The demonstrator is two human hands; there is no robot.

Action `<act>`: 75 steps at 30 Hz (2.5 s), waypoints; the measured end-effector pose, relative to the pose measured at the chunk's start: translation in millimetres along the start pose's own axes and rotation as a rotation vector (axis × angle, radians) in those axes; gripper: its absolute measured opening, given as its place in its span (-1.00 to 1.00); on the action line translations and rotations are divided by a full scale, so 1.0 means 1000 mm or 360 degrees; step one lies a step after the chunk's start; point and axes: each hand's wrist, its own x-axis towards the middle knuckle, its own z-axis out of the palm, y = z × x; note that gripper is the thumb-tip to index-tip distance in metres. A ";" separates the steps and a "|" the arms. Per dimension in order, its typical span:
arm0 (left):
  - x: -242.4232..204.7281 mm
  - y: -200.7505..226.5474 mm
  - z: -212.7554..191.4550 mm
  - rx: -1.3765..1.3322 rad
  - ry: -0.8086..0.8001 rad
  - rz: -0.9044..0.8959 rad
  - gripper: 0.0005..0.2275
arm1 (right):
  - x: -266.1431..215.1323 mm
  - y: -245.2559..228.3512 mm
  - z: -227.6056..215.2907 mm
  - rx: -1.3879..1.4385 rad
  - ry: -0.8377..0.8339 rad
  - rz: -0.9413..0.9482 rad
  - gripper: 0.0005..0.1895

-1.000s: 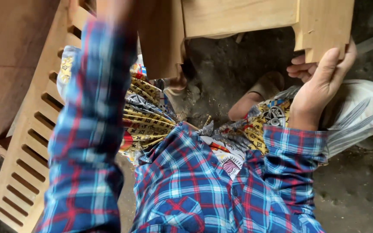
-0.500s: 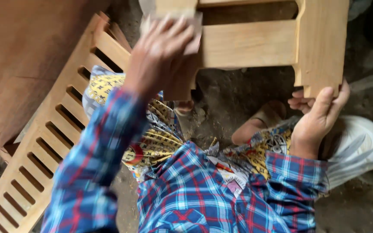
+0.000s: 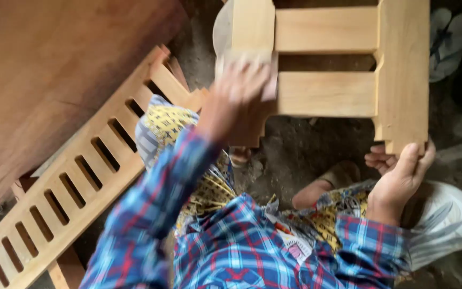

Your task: The person sits on the floor and sands a wooden chair backrest using a sanding block. They hold the piece with one hand and rub the sanding block over the flat surfaces and edges with the other hand.

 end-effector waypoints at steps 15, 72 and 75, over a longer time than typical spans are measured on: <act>0.063 -0.080 0.069 -0.0346 -0.0006 -0.0150 -0.83 | 0.005 -0.007 0.011 -0.0110 -0.0085 -0.0095 -0.48; 0.010 0.107 -0.005 -0.1084 0.0357 0.0151 -0.90 | -0.047 -0.030 0.000 -0.0343 -0.0016 0.0459 -0.76; 0.020 0.092 0.012 -0.1179 0.0319 0.0278 -0.86 | -0.031 -0.021 -0.011 -0.0339 0.0092 0.0397 -0.73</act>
